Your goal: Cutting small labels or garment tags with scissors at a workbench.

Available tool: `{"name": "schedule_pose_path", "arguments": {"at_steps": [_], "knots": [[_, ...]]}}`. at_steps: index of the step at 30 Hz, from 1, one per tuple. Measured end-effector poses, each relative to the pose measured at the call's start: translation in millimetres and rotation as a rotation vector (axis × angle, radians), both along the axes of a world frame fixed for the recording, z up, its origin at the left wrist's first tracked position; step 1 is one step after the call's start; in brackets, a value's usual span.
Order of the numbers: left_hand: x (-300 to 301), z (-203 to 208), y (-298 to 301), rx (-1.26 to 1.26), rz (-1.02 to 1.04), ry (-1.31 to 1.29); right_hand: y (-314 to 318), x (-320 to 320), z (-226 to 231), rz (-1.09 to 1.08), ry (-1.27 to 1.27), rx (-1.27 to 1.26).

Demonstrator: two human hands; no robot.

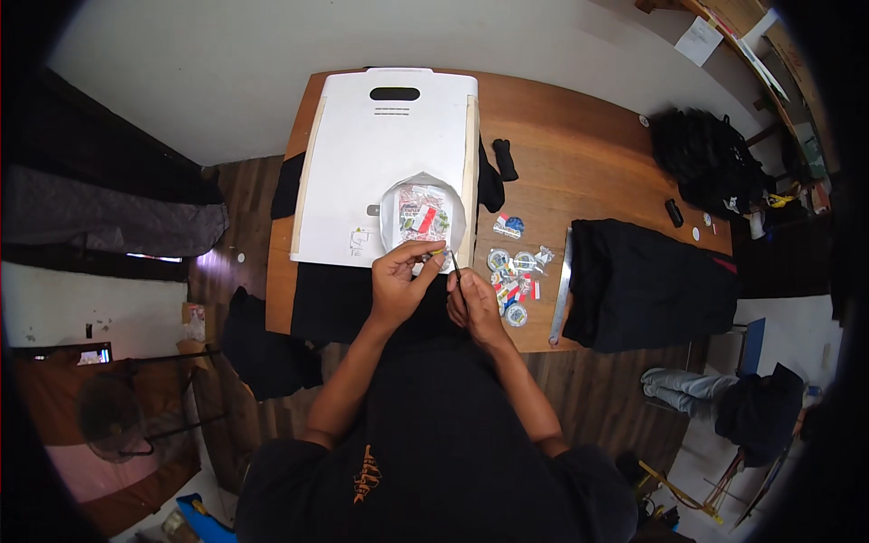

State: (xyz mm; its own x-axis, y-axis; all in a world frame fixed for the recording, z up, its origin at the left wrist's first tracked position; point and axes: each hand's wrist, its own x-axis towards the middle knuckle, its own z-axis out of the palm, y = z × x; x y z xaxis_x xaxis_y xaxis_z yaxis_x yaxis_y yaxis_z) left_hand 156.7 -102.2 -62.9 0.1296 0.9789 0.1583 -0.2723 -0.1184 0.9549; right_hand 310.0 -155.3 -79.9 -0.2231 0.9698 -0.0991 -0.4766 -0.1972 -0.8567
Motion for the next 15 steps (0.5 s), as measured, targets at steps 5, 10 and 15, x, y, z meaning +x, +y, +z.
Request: {"name": "schedule_pose_path", "arguments": {"at_steps": [5, 10, 15], "knots": [[-0.2, -0.9, -0.4, 0.003, 0.0, -0.007, 0.3, -1.2, 5.8, -0.019, 0.008, -0.009], [-0.7, -2.1, -0.3, 0.001, 0.0, -0.006, 0.0, -0.5, 6.5, -0.005, 0.031, -0.018], [-0.7, -1.4, 0.2, 0.009, -0.017, 0.005, 0.5, -0.6, 4.3, -0.008, 0.013, 0.007]]}}
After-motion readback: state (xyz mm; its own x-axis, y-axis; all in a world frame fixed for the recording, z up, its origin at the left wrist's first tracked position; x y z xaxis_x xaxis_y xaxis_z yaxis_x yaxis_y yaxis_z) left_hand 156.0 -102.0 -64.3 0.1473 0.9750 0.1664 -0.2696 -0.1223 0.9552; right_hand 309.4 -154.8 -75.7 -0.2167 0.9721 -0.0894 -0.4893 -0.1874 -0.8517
